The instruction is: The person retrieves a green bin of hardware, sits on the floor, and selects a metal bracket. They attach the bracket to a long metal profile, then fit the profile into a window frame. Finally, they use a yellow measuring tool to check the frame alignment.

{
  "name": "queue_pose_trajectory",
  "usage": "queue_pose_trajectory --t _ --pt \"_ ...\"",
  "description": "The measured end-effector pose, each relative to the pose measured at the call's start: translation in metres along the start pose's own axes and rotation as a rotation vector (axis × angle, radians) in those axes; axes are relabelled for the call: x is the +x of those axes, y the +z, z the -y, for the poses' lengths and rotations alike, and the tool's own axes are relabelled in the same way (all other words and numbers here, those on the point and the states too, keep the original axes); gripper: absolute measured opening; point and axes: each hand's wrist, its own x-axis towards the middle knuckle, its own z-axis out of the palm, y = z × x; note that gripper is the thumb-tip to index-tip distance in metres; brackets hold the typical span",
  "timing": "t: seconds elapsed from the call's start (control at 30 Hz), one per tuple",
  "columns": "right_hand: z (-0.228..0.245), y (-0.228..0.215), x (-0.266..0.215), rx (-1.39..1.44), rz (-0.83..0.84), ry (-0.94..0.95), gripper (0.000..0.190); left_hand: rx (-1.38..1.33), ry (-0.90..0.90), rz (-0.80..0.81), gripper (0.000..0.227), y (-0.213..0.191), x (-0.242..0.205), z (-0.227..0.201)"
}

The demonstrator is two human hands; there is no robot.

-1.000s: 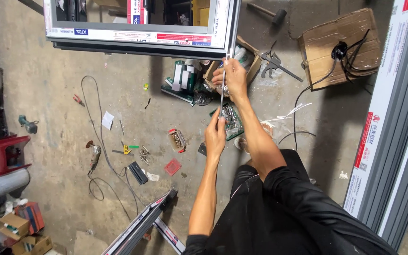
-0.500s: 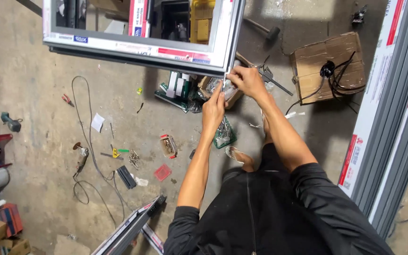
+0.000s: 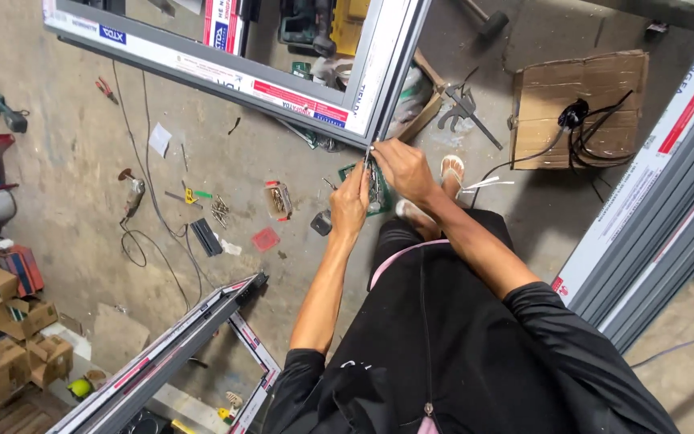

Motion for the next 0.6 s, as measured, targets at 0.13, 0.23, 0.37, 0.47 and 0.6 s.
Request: queue_pose_trajectory --t 0.13,0.23,0.37,0.47,0.6 --pt "-0.002 0.000 -0.001 0.033 -0.008 0.010 0.007 -0.014 -0.018 0.077 0.026 -0.022 0.013 -0.015" --pt "0.001 0.001 -0.001 0.057 -0.004 0.045 0.008 0.041 -0.004 0.097 0.025 -0.026 0.014 -0.016" --pt "0.012 -0.005 0.005 0.099 0.002 0.110 0.006 0.012 -0.011 0.115 0.024 -0.036 0.017 -0.024" --pt "0.011 0.003 0.001 0.147 -0.008 0.163 0.005 0.086 0.052 0.093 0.023 -0.034 0.018 -0.023" --pt "0.020 -0.001 0.004 0.057 -0.010 0.166 0.006 0.071 0.076 0.086 0.022 -0.042 0.021 -0.026"
